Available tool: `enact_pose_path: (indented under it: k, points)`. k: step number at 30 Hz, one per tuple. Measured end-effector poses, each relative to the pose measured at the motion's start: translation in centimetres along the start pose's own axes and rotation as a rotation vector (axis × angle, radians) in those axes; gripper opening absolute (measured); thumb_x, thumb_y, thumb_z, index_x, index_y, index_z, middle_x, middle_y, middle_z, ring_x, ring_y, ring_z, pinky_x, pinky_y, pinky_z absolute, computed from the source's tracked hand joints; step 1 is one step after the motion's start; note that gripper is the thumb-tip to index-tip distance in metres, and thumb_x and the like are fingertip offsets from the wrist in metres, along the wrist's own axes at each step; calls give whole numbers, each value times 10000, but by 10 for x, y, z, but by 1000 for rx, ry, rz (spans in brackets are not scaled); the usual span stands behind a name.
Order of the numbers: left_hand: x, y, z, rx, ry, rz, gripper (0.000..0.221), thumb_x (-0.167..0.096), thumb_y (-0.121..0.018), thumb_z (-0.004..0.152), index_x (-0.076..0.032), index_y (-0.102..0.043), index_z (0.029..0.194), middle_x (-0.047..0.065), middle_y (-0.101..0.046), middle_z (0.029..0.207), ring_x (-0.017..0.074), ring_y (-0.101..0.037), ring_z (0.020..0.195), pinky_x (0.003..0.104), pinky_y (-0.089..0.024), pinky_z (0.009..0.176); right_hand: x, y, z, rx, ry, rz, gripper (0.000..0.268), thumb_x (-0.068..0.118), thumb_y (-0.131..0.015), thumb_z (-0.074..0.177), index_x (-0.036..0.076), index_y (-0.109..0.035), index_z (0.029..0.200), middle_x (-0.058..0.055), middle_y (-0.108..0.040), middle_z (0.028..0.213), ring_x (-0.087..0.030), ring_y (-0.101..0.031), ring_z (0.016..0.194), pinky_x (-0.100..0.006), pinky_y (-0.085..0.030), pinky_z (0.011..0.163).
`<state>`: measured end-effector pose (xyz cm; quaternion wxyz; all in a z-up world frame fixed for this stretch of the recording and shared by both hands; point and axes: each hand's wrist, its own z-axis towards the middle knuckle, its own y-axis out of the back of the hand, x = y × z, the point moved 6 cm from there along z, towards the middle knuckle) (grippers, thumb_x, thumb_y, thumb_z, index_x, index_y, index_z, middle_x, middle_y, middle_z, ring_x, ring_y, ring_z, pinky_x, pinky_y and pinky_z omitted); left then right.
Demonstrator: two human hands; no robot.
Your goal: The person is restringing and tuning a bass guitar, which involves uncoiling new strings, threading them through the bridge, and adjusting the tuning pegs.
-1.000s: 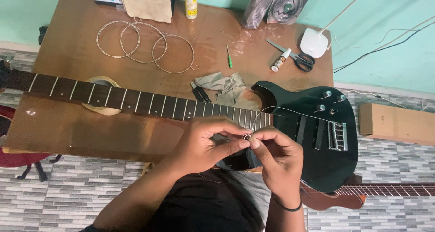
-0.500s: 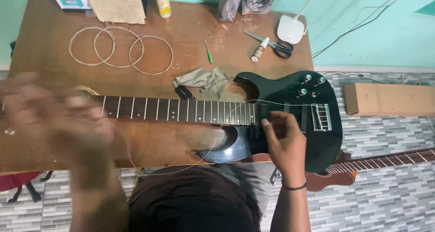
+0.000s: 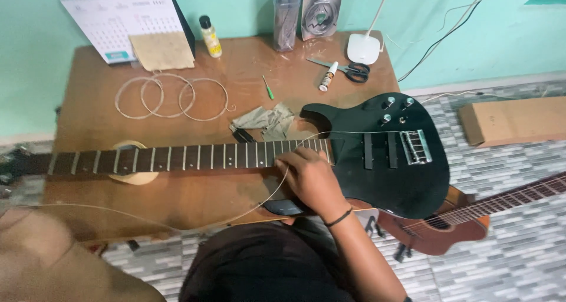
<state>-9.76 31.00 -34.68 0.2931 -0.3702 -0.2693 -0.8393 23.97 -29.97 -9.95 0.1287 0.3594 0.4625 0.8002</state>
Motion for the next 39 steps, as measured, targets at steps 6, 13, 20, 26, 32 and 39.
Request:
enact_pose_path:
  k: [6, 13, 20, 26, 32, 39]
  points:
    - [9, -59, -4, -38, -218, -661, 349, -196, -538, 1063, -174, -686, 1379, 43, -666, 1334, 192, -622, 1133, 359, -445, 957, -32, 23, -14, -291, -339, 296, 155, 287, -699, 979, 178, -788, 1045, -127, -757, 804, -361, -739, 824, -409, -573, 707]
    - [206, 462, 25, 249, -724, -2333, 427, -7, -681, 859, -43, -690, 1284, 146, -712, 1299, 259, -664, 1212, 346, -501, 996, -17, 42, -24, -408, -243, 330, 412, 43, -650, 945, 88, -678, 1353, -230, -758, 1108, -439, -708, 1037, -507, -569, 860]
    - [176, 666, -12, 570, -1291, -1960, 464, -571, -656, 915, -202, -787, 1165, 19, -797, 934, 256, -767, 879, 382, -601, 762, 11, 46, -44, -322, -119, 326, 486, -73, -613, 861, 3, -656, 1339, -250, -718, 1199, -442, -678, 1089, -499, -557, 903]
    - [159, 723, -34, 1069, -1399, -2199, 202, -122, -683, 924, -64, -782, 1090, 135, -775, 780, 195, -760, 621, 282, -662, 587, -3, 58, -60, -291, -168, 292, 349, -24, -656, 859, 64, -744, 1185, -139, -774, 1070, -374, -715, 975, -432, -554, 883]
    - [185, 740, -25, 498, -1314, -2036, 330, -282, -571, 1015, -205, -739, 1288, 117, -789, 900, 355, -745, 885, 497, -601, 756, -139, 112, -106, -536, -557, 138, 160, 86, -716, 795, 195, -770, 899, -31, -799, 974, -315, -726, 963, -428, -532, 898]
    - [158, 768, -37, 278, -1415, -1818, 278, -298, -631, 998, -206, -767, 1223, 67, -778, 867, 300, -752, 848, 422, -603, 728, -265, 144, -126, -590, -821, 135, 189, 215, -657, 1017, 197, -774, 1164, -102, -758, 1058, -333, -724, 970, -441, -557, 848]
